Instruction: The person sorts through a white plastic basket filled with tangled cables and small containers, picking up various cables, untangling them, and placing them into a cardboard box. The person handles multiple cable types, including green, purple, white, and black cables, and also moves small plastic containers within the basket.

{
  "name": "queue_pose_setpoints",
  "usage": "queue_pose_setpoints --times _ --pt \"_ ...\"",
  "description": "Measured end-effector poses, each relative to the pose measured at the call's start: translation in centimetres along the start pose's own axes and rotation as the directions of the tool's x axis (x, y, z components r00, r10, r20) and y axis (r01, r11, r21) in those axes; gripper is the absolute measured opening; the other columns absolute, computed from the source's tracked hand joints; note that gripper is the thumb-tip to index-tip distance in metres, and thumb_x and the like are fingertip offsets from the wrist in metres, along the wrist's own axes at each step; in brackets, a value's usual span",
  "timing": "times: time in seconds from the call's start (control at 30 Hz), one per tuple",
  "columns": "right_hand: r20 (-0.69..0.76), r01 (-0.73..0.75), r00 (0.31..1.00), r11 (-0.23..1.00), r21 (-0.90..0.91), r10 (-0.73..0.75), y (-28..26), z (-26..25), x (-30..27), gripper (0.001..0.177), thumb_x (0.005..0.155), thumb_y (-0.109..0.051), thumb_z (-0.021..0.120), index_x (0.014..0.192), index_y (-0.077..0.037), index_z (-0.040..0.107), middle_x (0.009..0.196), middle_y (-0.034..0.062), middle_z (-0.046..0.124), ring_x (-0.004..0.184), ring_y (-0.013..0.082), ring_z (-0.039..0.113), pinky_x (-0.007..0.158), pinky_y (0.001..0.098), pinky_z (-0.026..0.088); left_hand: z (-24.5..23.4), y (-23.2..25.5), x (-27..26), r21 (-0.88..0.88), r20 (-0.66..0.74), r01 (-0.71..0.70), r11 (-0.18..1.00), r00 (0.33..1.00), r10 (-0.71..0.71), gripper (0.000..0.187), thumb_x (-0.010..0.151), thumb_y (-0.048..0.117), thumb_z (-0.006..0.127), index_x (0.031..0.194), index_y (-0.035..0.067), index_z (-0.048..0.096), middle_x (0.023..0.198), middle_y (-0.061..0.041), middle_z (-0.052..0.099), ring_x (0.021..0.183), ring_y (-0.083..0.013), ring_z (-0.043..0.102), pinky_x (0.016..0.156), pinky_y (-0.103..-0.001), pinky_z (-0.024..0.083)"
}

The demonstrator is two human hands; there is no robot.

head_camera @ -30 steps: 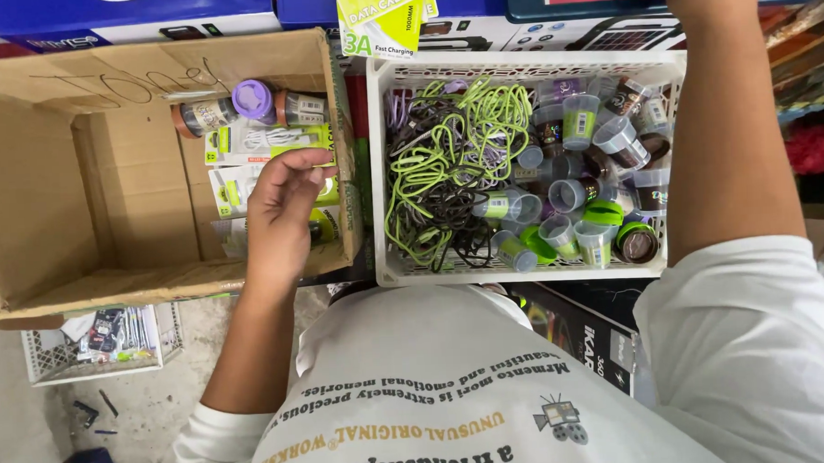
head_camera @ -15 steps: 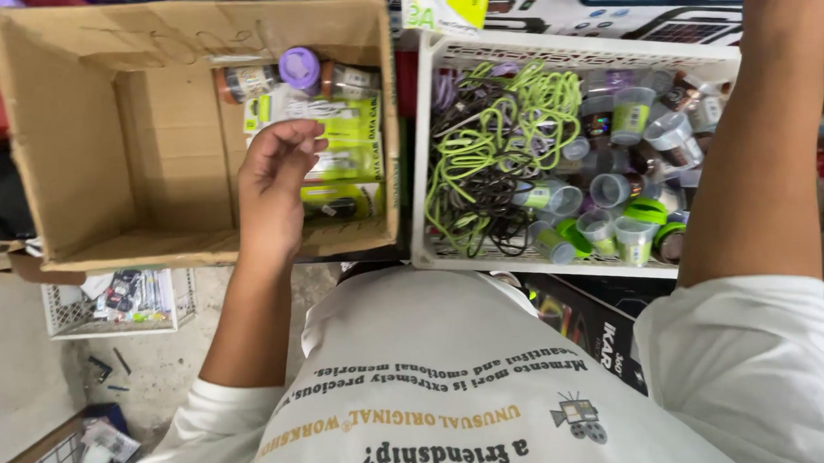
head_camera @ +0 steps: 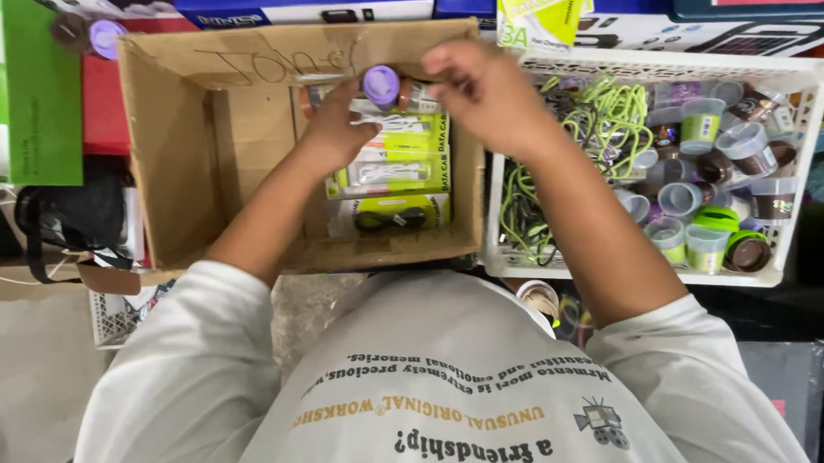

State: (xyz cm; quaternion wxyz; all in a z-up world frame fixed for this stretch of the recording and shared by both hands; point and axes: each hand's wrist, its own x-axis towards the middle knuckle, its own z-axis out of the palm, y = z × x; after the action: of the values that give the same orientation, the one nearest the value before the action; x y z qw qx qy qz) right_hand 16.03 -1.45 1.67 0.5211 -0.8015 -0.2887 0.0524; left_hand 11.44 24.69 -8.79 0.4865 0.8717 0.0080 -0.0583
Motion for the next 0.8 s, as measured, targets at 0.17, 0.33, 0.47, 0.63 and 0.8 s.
queue_pose_setpoints --times 0.17,0.33,0.47,0.63,0.8 --pt "0.156 -0.103 0.98 0.985 -0.14 0.125 2.4 6.3 3.1 0.043 0.087 -0.008 0.077 0.127 -0.005 0.062 0.111 0.0118 0.071 0.092 0.0241 0.071 0.083 0.0368 0.057 1.7 -4.5 2.6 0.041 -0.01 -0.191 0.981 0.981 0.192 0.073 0.08 -0.005 0.065 0.15 -0.001 0.046 0.144 -0.024 0.055 0.13 -0.0353 0.057 0.106 -0.038 0.051" --pt "0.1 0.044 0.995 0.839 -0.542 0.012 3.5 10.1 4.4 0.047 0.074 -0.011 0.082 0.115 -0.001 0.062 0.116 0.0222 0.064 0.108 0.0423 0.062 0.09 0.048 0.052 1.7 -4.6 2.4 -0.017 0.027 -0.196 0.98 0.98 0.196 0.08 0.078 -0.005 0.069 0.15 -0.006 0.036 0.139 -0.027 0.052 0.129 -0.039 0.051 0.104 -0.039 0.045" --pt "0.081 0.048 0.997 0.686 -0.726 0.016 6.6 12.8 4.5 0.046 0.078 -0.011 0.079 0.119 -0.001 0.059 0.121 0.0222 0.061 0.11 0.0424 0.061 0.09 0.0492 0.052 0.7 -5.2 2.4 -0.1 0.121 -0.068 0.993 0.989 0.08 0.068 0.084 -0.003 0.06 0.15 0.002 0.044 0.14 -0.019 0.061 0.129 -0.0292 0.061 0.102 -0.034 0.053" --pt "-0.012 0.053 0.996 0.706 -0.706 -0.087 1.6 11.7 4.2 0.064 0.061 -0.019 0.083 0.117 -0.001 0.059 0.114 0.0234 0.058 0.106 0.0438 0.06 0.086 0.0501 0.05 -0.7 -5.3 1.8 -0.051 0.126 -0.181 0.982 0.974 0.186 0.071 0.084 0.006 0.075 0.148 0.002 0.045 0.146 -0.021 0.055 0.13 -0.0309 0.058 0.101 -0.036 0.052" --pt "-0.106 -0.059 0.994 0.889 -0.454 0.012 -2.5 9.2 1.3 0.056 0.068 -0.025 0.085 0.114 -0.001 0.063 0.111 0.0193 0.057 0.102 0.0377 0.06 0.089 0.0458 0.051 -4.0 1.0 -1.0 0.082 0.093 -0.383 0.92 0.922 0.375 0.08 0.076 0.015 0.086 0.145 0.001 0.048 0.138 -0.023 0.057 0.125 -0.0349 0.059 0.103 -0.04 0.049"
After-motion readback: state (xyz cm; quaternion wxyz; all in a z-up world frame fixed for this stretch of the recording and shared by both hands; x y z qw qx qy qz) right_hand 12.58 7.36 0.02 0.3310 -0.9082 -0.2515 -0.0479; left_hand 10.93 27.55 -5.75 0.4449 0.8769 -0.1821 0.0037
